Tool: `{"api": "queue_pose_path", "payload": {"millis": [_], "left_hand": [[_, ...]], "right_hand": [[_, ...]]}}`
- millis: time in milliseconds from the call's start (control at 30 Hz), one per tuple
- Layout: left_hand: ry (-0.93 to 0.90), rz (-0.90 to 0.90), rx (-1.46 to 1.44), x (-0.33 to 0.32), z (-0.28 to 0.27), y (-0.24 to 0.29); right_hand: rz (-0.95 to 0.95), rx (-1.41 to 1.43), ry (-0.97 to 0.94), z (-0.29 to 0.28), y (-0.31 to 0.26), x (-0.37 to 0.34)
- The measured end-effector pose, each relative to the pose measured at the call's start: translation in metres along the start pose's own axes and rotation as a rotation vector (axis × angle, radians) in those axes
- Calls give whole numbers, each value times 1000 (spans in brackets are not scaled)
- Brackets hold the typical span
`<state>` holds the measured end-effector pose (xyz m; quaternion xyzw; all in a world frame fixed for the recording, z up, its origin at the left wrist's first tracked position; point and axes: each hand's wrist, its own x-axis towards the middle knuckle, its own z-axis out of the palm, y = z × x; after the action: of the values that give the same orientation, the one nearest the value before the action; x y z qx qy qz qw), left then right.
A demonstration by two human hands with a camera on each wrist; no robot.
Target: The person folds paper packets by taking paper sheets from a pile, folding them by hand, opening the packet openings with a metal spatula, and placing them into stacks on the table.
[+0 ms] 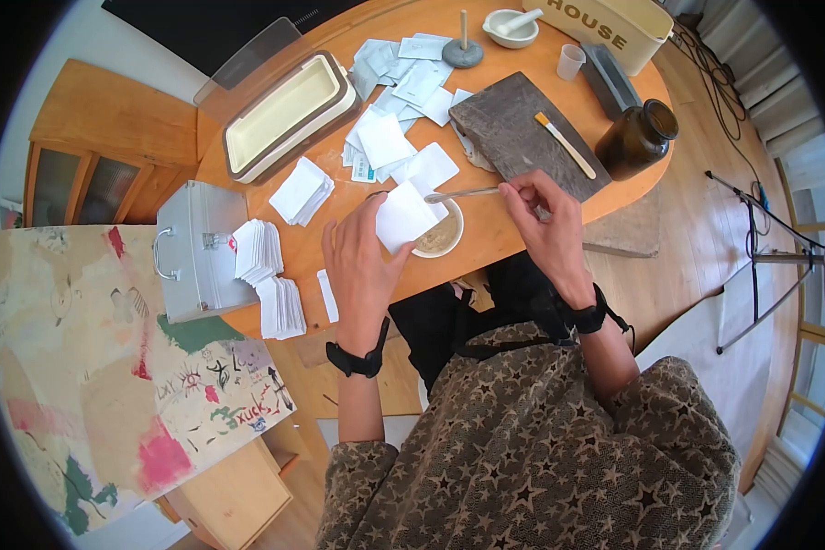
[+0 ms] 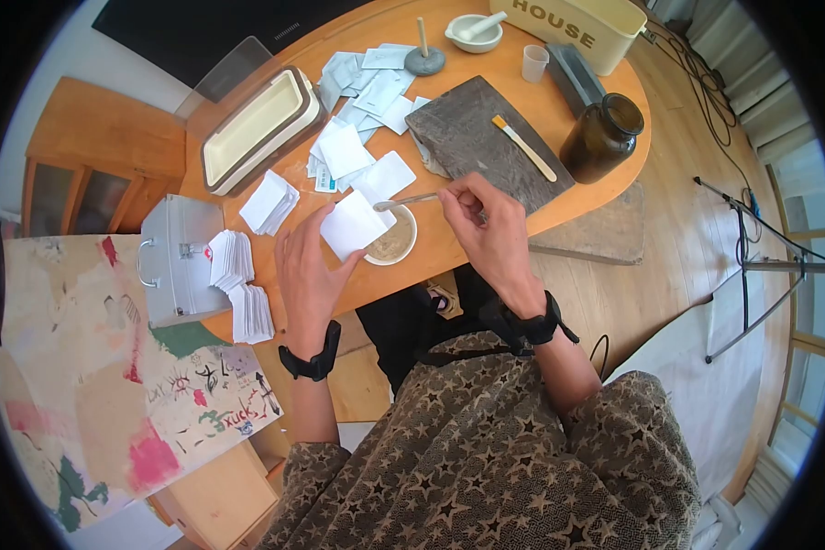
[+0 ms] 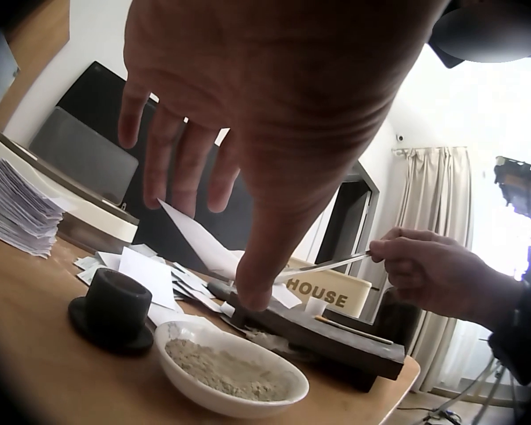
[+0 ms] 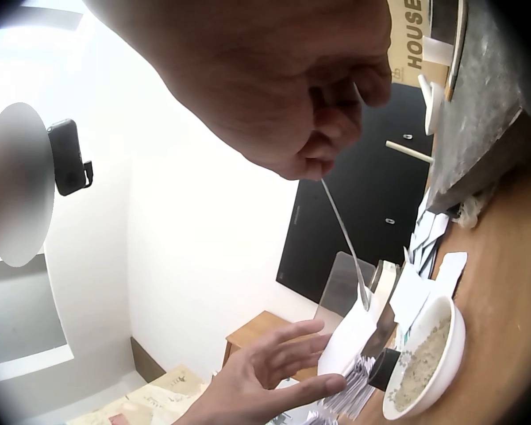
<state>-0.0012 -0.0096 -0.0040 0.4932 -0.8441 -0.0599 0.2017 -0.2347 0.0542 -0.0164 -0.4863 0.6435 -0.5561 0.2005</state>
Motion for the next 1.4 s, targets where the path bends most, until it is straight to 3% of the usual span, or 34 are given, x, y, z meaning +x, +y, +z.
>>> {"api": "queue_pose_path", "payload": {"millis": [200,567,1000,1200,1267,1300,1367,1400], "left_hand": [[3,-1,4,0,0,2],[19,7,-33,-1,10,-3],[-52,28,-46,8,27,-6],[-53,2,-76,11,33,-4],[5,37,-102,13,35,-4],[9,28,-101,14,36,-4],[32,45,-123,15,38,-6],[36,35,-120,15,38,-5]], "right_hand": [[22,5,1,2,4,0],[247,161,-43,1,27,2],[281,172,-94,5,28,2],[144,-14,-116,10,16,-4],[-35,-4,-57,14,16,-6],[-39,-3,-66,13,16,-6],[-241,-168,-90,9,18,-6],[-246,-165,-99,9,17,-5]]}}
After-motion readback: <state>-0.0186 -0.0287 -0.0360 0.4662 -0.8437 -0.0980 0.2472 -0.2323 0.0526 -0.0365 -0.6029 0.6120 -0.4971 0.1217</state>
